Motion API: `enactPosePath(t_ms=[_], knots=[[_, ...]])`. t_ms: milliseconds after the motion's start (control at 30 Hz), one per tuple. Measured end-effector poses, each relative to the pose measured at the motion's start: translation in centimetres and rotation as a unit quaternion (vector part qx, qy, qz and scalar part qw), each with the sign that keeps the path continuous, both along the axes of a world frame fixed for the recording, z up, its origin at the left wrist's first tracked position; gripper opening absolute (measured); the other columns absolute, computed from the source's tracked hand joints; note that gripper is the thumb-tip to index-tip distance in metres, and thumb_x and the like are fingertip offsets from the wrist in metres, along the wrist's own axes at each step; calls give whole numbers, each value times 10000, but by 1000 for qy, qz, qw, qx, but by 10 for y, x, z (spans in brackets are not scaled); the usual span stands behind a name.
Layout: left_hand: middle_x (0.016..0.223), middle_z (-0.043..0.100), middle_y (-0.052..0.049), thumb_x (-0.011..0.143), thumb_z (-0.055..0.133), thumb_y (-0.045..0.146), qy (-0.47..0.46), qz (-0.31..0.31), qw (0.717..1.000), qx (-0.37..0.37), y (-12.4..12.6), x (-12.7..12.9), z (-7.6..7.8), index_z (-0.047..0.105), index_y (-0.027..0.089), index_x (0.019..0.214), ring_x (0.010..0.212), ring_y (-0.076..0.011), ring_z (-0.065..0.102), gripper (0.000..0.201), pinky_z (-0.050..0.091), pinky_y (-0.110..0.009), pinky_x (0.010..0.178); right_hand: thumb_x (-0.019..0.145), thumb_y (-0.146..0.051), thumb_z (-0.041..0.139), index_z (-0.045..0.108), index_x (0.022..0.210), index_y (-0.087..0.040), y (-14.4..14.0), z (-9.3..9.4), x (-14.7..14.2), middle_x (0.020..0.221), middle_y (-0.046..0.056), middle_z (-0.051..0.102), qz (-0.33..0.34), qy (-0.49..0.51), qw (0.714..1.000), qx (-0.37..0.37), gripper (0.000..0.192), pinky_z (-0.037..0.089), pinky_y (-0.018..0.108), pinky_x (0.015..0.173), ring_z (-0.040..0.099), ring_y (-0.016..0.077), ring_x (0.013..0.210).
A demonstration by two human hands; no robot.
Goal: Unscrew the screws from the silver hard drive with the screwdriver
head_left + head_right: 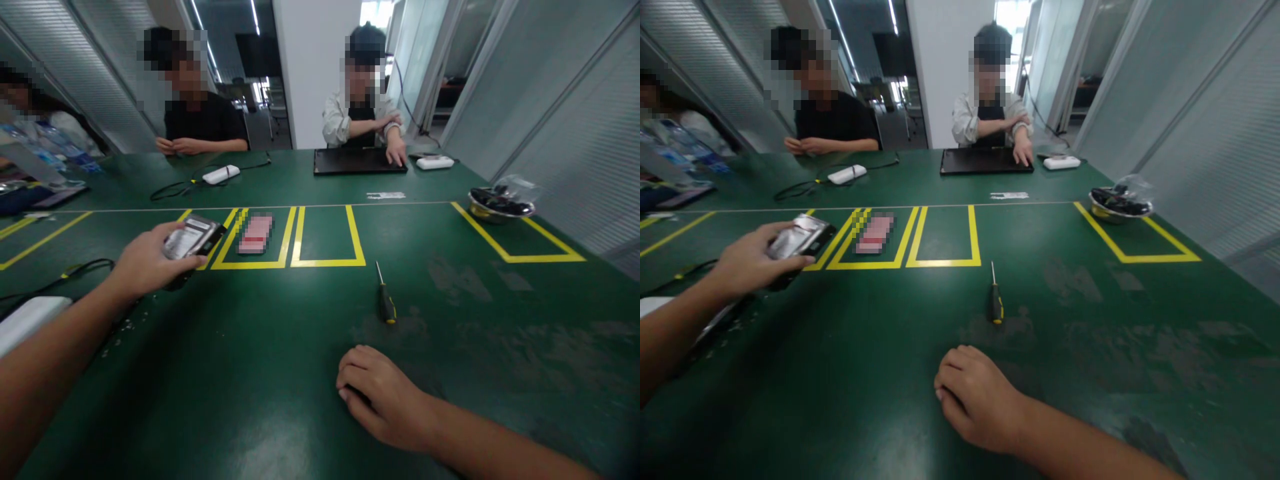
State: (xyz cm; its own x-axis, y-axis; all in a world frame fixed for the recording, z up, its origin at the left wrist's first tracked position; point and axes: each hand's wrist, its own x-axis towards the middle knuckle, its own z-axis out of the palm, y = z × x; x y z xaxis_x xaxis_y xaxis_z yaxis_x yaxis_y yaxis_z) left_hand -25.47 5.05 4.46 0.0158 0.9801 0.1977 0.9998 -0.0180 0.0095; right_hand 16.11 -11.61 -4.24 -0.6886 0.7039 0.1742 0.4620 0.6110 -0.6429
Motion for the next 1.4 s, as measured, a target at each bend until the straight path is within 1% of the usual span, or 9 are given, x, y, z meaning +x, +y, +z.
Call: enactPosePath(t_ms=[100, 267, 400, 600, 700, 867, 1033, 1133, 1400], knots=[[1250, 558, -133, 783, 593, 677, -23, -55, 997, -49, -30, 48, -9, 386, 206, 1459, 1027, -298, 562, 849, 471, -419, 881, 891, -153, 484, 580, 889, -177, 0, 0, 1, 890, 48, 609, 0, 0, 1000, 3, 98, 410, 336, 800, 538, 171, 847], [1265, 555, -137, 747, 599, 702, -55, -134, 985, -99, -72, 110, -39, 397, 235, 1462, 1104, -325, 529, 878, 454, -433, 915, 888, -145, 485, 573, 878, -177, -1, 1, 3, 885, 50, 606, -2, 5, 1000, 9, 94, 415, 338, 794, 539, 174, 845], [1220, 562, -137, 712, 638, 669, -23, -175, 980, -88, -91, 144, -52, 473, 251, 1407, 1048, -327, 537, 828, 457, -442, 894, 898, -143, 474, 571, 887, -176, -3, 1, 3, 889, 53, 605, 4, 11, 1000, 17, 103, 423, 338, 794, 542, 175, 848], [1104, 599, -162, 717, 642, 658, 0, -187, 981, -56, -106, 179, -57, 514, 216, 1344, 964, -351, 576, 778, 487, -465, 816, 888, -119, 484, 582, 932, -183, -5, 2, 2, 922, 60, 597, -11, 42, 999, 16, 126, 462, 334, 801, 554, 180, 874], [1173, 570, -209, 763, 568, 713, -12, -196, 980, -36, -117, 189, -53, 557, 189, 1283, 928, -367, 621, 738, 510, -456, 724, 887, -107, 492, 570, 1090, -187, -6, 2, 3, 1044, 89, 582, -47, 78, 995, 34, 232, 490, 345, 855, 552, 195, 973], [1346, 472, -169, 914, 458, 566, -93, -240, 962, -95, -129, 196, -48, 587, 209, 1212, 792, -252, 693, 483, 543, -390, 673, 882, -166, 563, 503, 1254, -199, -8, 0, 7, 1249, 135, 508, -112, 92, 984, 103, 379, 478, 422, 979, 497, 247, 1170], [1318, 484, -139, 931, 486, 456, -122, -250, 956, -87, -123, 198, -64, 522, 202, 1281, 892, -247, 679, 434, 576, -391, 750, 860, -368, 636, 417, 1391, -136, -12, 0, 6, 1434, 198, 427, -31, 22, 984, 172, 620, 365, 550, 1109, 358, 336, 1363], [1265, 514, -125, 941, 479, 430, -143, -266, 950, -75, -120, 197, -74, 512, 188, 1283, 904, -226, 665, 419, 584, -382, 783, 852, -490, 627, 447, 1382, -102, -13, 2, 2, 1466, 227, 422, 19, -32, 984, 177, 681, 349, 581, 1119, 317, 369, 1407], [1250, 506, -121, 987, 410, 326, -173, -280, 944, -27, -114, 193, -82, 564, 197, 1268, 937, -201, 649, 346, 582, -380, 855, 905, -351, 581, 500, 1373, -103, -13, 1, -10, 1467, 227, 456, -13, -78, 981, 175, 535, 368, 563, 1127, 385, 357, 1389]])
